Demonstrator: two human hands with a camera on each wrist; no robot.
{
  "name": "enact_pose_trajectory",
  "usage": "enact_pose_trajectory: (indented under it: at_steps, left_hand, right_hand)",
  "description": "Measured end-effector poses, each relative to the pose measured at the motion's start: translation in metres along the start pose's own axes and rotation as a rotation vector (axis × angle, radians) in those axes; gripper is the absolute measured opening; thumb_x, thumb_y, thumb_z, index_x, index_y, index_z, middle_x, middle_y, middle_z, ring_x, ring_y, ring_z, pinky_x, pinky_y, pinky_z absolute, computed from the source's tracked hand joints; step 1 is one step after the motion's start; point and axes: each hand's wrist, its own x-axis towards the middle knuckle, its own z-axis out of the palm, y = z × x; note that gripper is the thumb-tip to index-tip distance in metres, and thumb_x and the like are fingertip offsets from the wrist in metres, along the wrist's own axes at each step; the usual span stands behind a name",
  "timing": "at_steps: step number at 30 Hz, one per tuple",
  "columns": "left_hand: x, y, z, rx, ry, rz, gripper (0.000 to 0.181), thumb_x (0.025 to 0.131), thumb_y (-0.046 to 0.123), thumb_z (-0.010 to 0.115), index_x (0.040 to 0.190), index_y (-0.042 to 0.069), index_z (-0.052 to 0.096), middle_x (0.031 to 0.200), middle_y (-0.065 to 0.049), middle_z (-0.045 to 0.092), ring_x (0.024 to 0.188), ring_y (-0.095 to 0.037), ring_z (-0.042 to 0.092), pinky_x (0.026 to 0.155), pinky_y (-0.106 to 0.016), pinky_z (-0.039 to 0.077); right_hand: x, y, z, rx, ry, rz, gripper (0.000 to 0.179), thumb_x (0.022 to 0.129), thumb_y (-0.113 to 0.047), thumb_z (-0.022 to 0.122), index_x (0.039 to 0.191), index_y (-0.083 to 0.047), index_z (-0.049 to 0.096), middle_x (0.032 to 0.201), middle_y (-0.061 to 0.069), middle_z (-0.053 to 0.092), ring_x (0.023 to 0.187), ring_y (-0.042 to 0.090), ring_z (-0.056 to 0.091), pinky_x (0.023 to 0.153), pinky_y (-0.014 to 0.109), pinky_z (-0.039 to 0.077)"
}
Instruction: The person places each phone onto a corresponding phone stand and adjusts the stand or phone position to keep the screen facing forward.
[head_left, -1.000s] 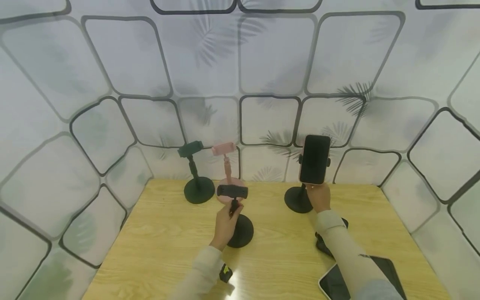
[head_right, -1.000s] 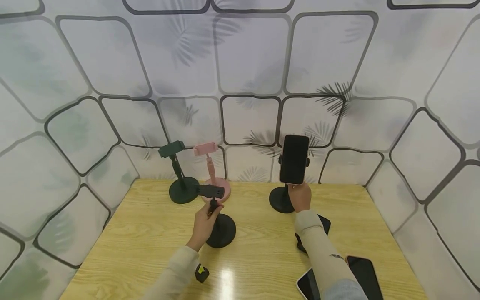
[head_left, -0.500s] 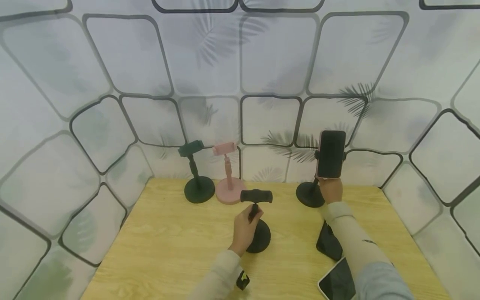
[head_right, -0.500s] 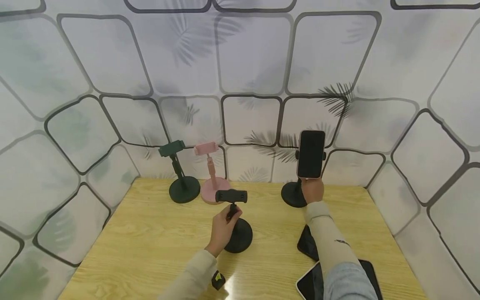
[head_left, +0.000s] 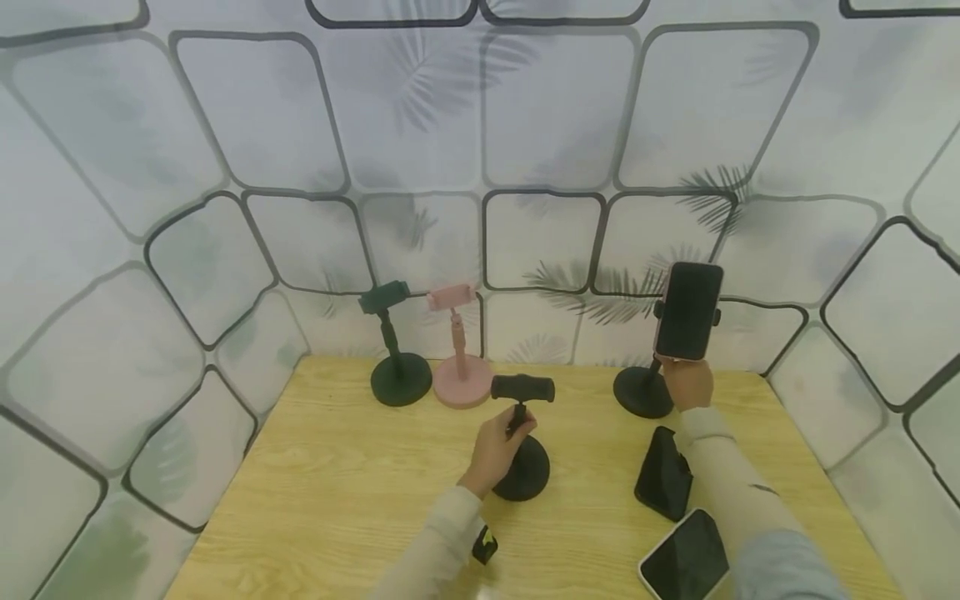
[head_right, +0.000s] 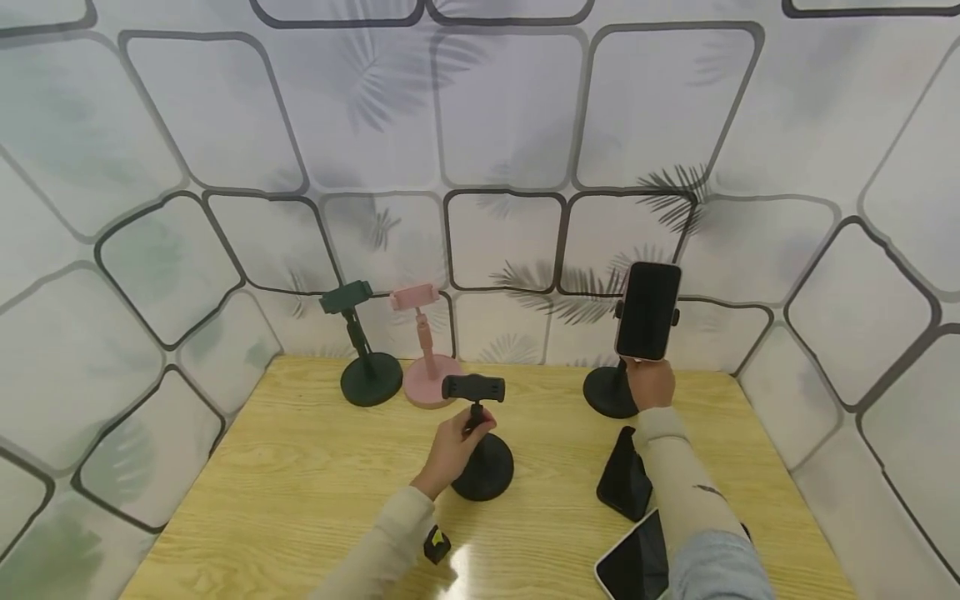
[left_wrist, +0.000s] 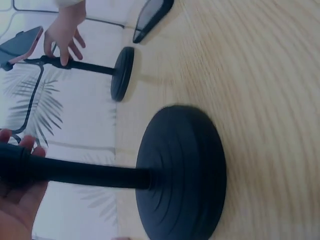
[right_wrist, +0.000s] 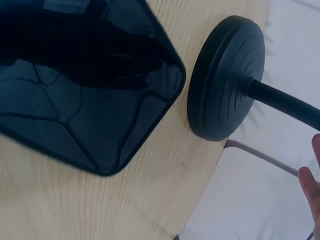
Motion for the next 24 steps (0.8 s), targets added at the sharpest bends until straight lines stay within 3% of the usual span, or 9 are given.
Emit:
enact_pose_trajectory:
  at_steps: [2,4,7,9,12,15,19,22,24]
  left_hand:
    - [0.001,-0.001,-0.002,0.008,-0.072,0.009,0.017,0.094,0.026,0.054,0.098,0.01,0.06,0.095,-0.006,0.068,0.09,-0.016,0.065,0.078,-0.023,0.052]
    - [0.001,-0.002,-0.003,0.017,-0.137,0.028,0.015,0.096,0.023,0.052,0.1,0.009,0.057,0.097,-0.006,0.067,0.09,-0.015,0.063,0.08,-0.024,0.051]
    - [0.002,-0.005,-0.005,0.044,-0.182,0.065,0.014,0.096,0.022,0.051,0.101,0.009,0.054,0.096,-0.005,0.065,0.089,-0.014,0.061,0.081,-0.025,0.051]
    - [0.002,-0.005,-0.005,0.056,-0.189,0.073,0.015,0.097,0.023,0.05,0.101,0.009,0.053,0.095,-0.004,0.064,0.087,-0.014,0.06,0.08,-0.025,0.05]
    - [0.004,-0.006,-0.007,0.061,-0.178,0.078,0.015,0.097,0.024,0.05,0.101,0.009,0.052,0.093,-0.004,0.064,0.086,-0.014,0.059,0.079,-0.026,0.05]
    - [0.002,-0.006,-0.005,0.06,-0.171,0.077,0.014,0.097,0.023,0.051,0.101,0.009,0.051,0.092,-0.004,0.063,0.085,-0.014,0.059,0.078,-0.026,0.05]
    - [0.002,-0.006,-0.004,0.06,-0.156,0.066,0.015,0.096,0.022,0.052,0.102,0.008,0.051,0.091,-0.005,0.063,0.083,-0.016,0.059,0.077,-0.027,0.05]
    - [0.003,-0.006,-0.003,0.058,-0.153,0.058,0.017,0.096,0.023,0.05,0.101,0.008,0.051,0.092,-0.006,0.065,0.087,-0.019,0.062,0.079,-0.029,0.051]
    - [0.003,-0.006,-0.002,0.048,-0.159,0.046,0.018,0.096,0.024,0.05,0.101,0.008,0.051,0.094,-0.007,0.066,0.09,-0.02,0.064,0.082,-0.031,0.052]
  right_hand:
    - [0.0,0.0,-0.011,0.023,-0.11,0.097,0.026,0.083,-0.01,0.066,0.068,0.011,0.062,0.063,0.03,0.062,0.055,0.046,0.059,0.054,0.059,0.045]
    - [-0.001,-0.001,-0.025,0.052,-0.228,0.18,0.027,0.087,-0.013,0.063,0.086,0.014,0.061,0.078,0.031,0.066,0.069,0.045,0.064,0.063,0.056,0.049]
    - [-0.006,-0.004,-0.05,0.057,-0.368,0.278,0.047,0.092,-0.019,0.058,0.124,0.012,0.044,0.108,0.033,0.062,0.095,0.047,0.062,0.078,0.056,0.049]
    - [-0.014,-0.007,-0.066,0.058,-0.406,0.307,0.058,0.094,-0.024,0.055,0.137,0.006,0.031,0.119,0.033,0.057,0.103,0.047,0.059,0.082,0.057,0.047]
    - [-0.032,-0.017,-0.089,0.039,-0.4,0.302,0.059,0.095,-0.026,0.054,0.14,0.004,0.028,0.122,0.031,0.056,0.105,0.047,0.058,0.081,0.058,0.047]
    - [-0.061,-0.03,-0.109,0.011,-0.411,0.314,0.054,0.095,-0.026,0.054,0.137,0.003,0.034,0.121,0.03,0.058,0.102,0.046,0.059,0.076,0.057,0.049]
    - [-0.097,-0.042,-0.117,-0.108,-0.6,0.321,0.053,0.094,-0.031,0.054,0.133,0.003,0.041,0.124,0.032,0.054,0.103,0.049,0.056,0.075,0.056,0.049]
    - [-0.115,-0.042,-0.108,-0.2,-0.747,0.324,0.063,0.092,-0.038,0.055,0.134,0.006,0.04,0.124,0.039,0.048,0.103,0.055,0.051,0.077,0.06,0.046]
    - [-0.124,-0.038,-0.099,-0.242,-0.793,0.355,0.073,0.09,-0.044,0.055,0.137,0.008,0.035,0.12,0.043,0.045,0.101,0.058,0.049,0.077,0.063,0.045]
